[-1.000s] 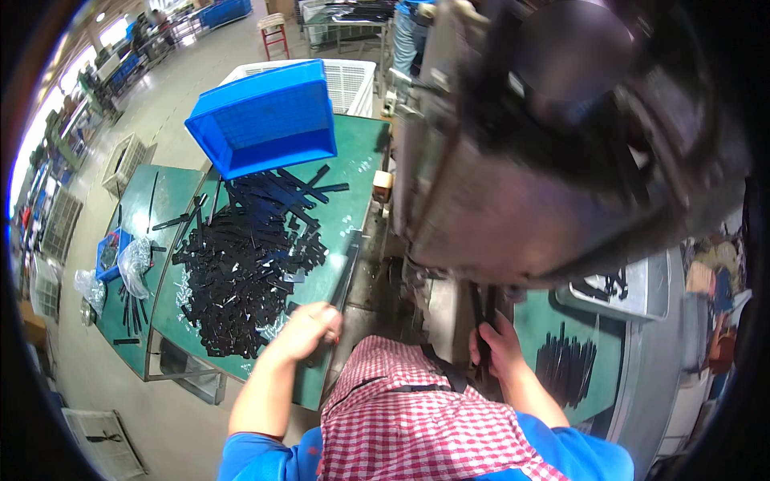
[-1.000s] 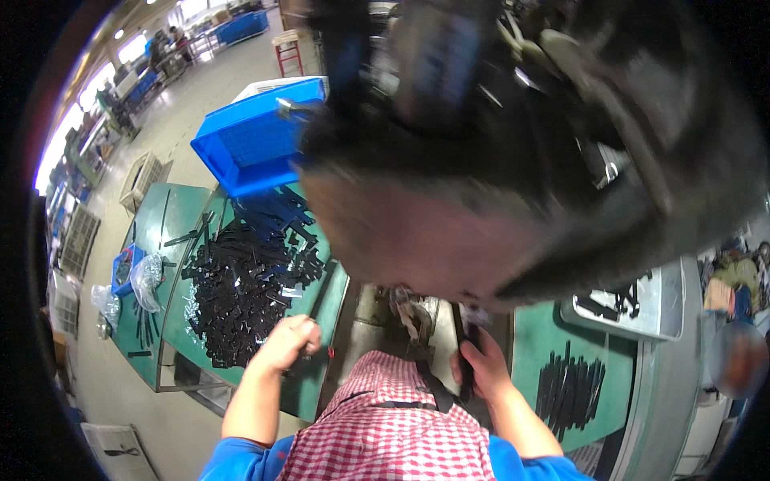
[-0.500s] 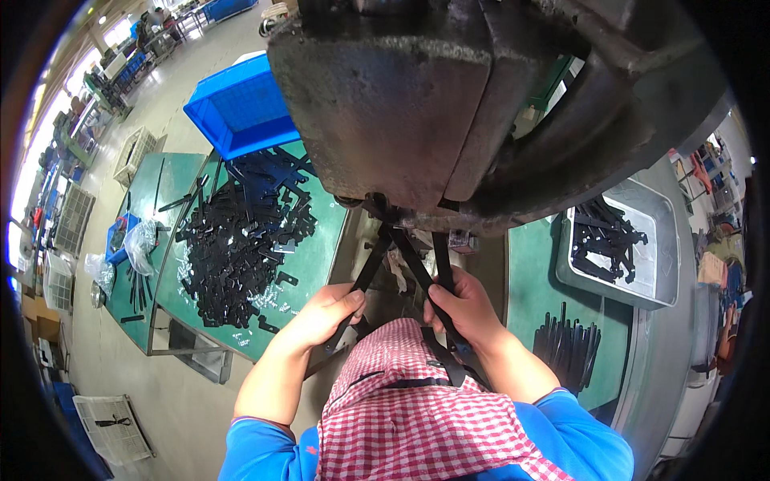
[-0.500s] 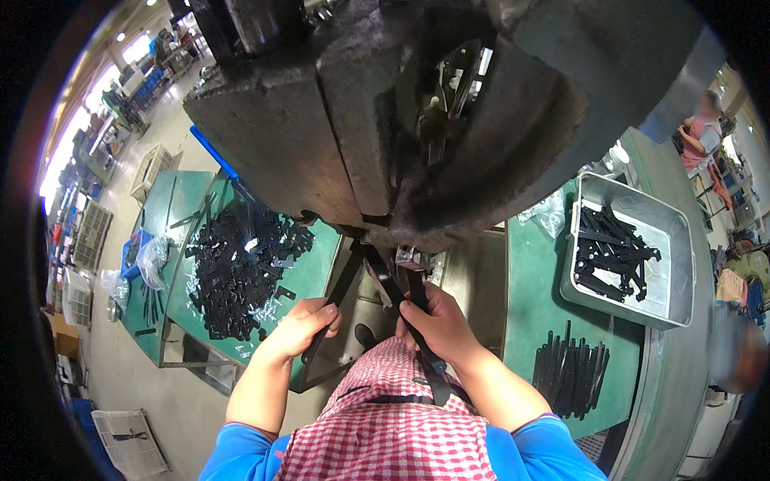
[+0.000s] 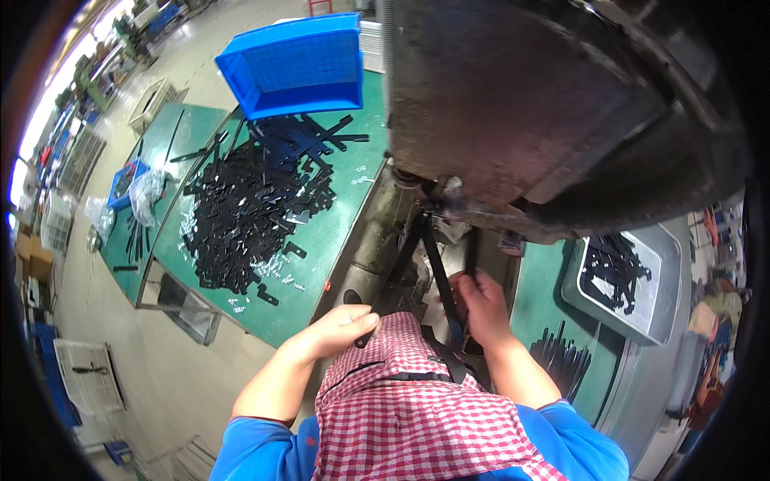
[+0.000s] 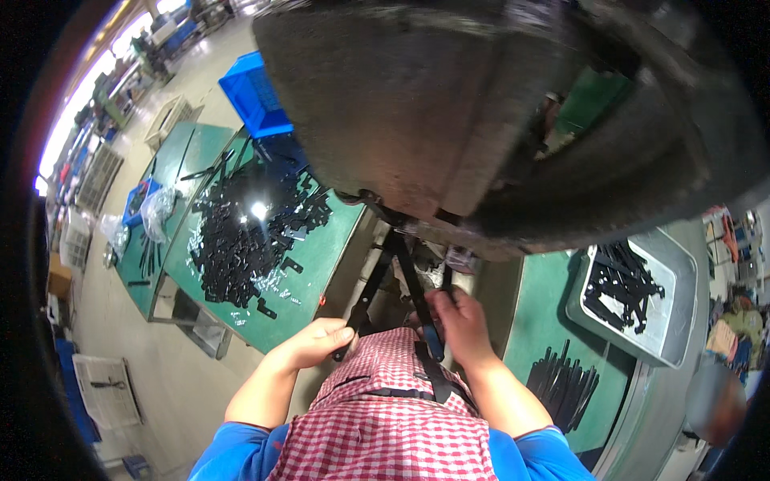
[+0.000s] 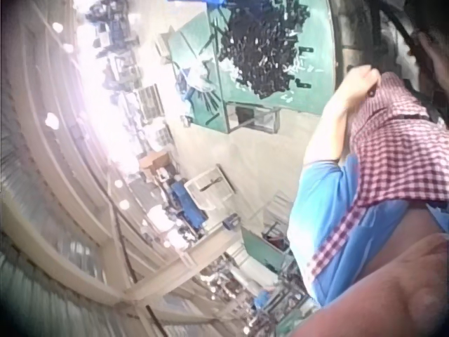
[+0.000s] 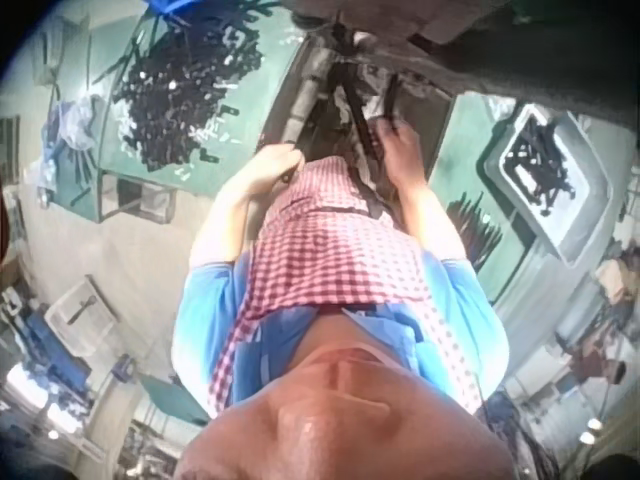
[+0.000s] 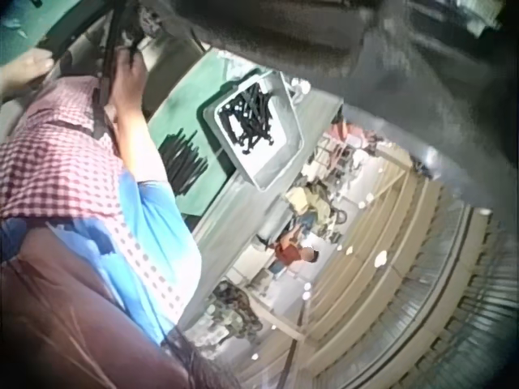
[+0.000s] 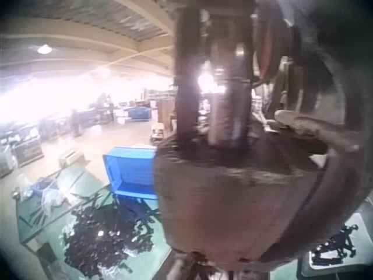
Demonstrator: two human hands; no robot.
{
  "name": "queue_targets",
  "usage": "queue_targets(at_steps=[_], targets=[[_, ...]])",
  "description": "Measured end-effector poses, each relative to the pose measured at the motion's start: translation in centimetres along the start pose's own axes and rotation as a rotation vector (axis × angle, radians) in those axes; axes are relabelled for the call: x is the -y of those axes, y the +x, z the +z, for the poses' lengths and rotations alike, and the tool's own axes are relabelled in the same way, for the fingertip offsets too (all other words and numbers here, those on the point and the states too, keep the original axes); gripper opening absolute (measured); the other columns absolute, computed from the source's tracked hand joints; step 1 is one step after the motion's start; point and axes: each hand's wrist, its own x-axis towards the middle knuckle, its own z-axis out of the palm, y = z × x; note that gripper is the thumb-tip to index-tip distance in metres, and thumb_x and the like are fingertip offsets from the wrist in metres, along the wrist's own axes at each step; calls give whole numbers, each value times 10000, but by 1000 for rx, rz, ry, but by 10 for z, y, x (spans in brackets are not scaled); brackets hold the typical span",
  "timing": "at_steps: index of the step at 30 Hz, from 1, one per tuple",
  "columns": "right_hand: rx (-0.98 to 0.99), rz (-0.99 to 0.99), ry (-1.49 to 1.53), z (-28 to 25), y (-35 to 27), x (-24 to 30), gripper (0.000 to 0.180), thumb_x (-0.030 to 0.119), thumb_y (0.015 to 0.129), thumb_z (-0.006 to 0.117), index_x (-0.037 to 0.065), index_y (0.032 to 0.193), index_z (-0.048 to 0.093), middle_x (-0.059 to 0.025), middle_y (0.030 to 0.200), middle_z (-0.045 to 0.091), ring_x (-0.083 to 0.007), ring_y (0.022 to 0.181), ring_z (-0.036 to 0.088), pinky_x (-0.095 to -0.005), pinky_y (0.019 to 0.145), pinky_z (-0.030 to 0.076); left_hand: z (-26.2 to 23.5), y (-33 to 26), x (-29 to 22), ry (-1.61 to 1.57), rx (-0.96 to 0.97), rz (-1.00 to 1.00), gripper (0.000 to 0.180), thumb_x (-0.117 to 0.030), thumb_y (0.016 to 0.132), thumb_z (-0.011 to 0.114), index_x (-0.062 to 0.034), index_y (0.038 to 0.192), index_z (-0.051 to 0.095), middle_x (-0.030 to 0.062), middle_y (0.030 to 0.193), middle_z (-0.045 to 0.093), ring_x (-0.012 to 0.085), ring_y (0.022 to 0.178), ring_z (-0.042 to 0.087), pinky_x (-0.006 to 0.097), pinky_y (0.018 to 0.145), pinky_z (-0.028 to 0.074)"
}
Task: The person repeatedly picks up black plastic strips from a pile on a green workbench, places them into a press machine, and operates the press. The processed strips are then placed into a metal tray. The task is performed continuously throughout the clip.
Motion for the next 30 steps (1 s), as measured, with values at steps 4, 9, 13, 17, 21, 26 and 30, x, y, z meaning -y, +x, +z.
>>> queue_targets(at_steps=[4,9,13,17,21,26,30], targets=[[-166,-262,-462,-53,61,-22,157,185,915,488,31,913,515,-73,825,607,-102,624,556,-227,502,433,-21,-19,29,-127,-134,-70,379,-404,899,476,-42,869,586,-25,696,515,86,658,452,245,603,379],[-208,-595,-1203,-62,168,-37,183,200,889,522,33,962,506,-80,878,592,-127,704,539,-253,576,418,-119,-1,63,587,-794,-268,261,-217,805,589,-15,968,576,149,929,608,260,894,579,361,792,447],[-77,-522,-1250,-43,187,-44,227,211,868,550,34,1002,499,-85,920,581,-147,768,526,-273,635,406,-195,13,104,1102,-939,-220,330,-151,737,644,-46,1041,570,175,974,595,326,941,577,395,826,466],[-55,-520,-1239,-39,187,-42,282,223,848,577,35,1041,492,-91,963,569,-167,832,513,-294,695,394,-235,32,113,1309,-716,-312,172,-125,711,643,-41,838,562,177,846,619,336,851,604,407,738,494],[-136,-583,-1206,-47,181,-42,343,234,827,605,37,1081,485,-97,1005,557,-186,896,499,-315,754,382,-248,33,94,1417,-457,-361,200,-198,702,677,-43,788,582,151,849,635,319,849,612,396,737,494],[-262,-661,-1181,-45,142,-14,423,249,801,639,38,1130,477,-104,1058,542,-211,976,483,-341,828,368,-212,21,19,1285,-720,-174,176,-209,772,626,-42,809,582,149,820,623,308,803,614,379,690,487],[-73,-327,-792,-2,97,18,488,260,781,666,40,1170,470,-109,1101,530,-231,1040,470,-362,888,356,-142,41,-35,903,-806,412,118,-106,776,616,-24,857,597,140,787,613,278,737,610,330,669,484]])
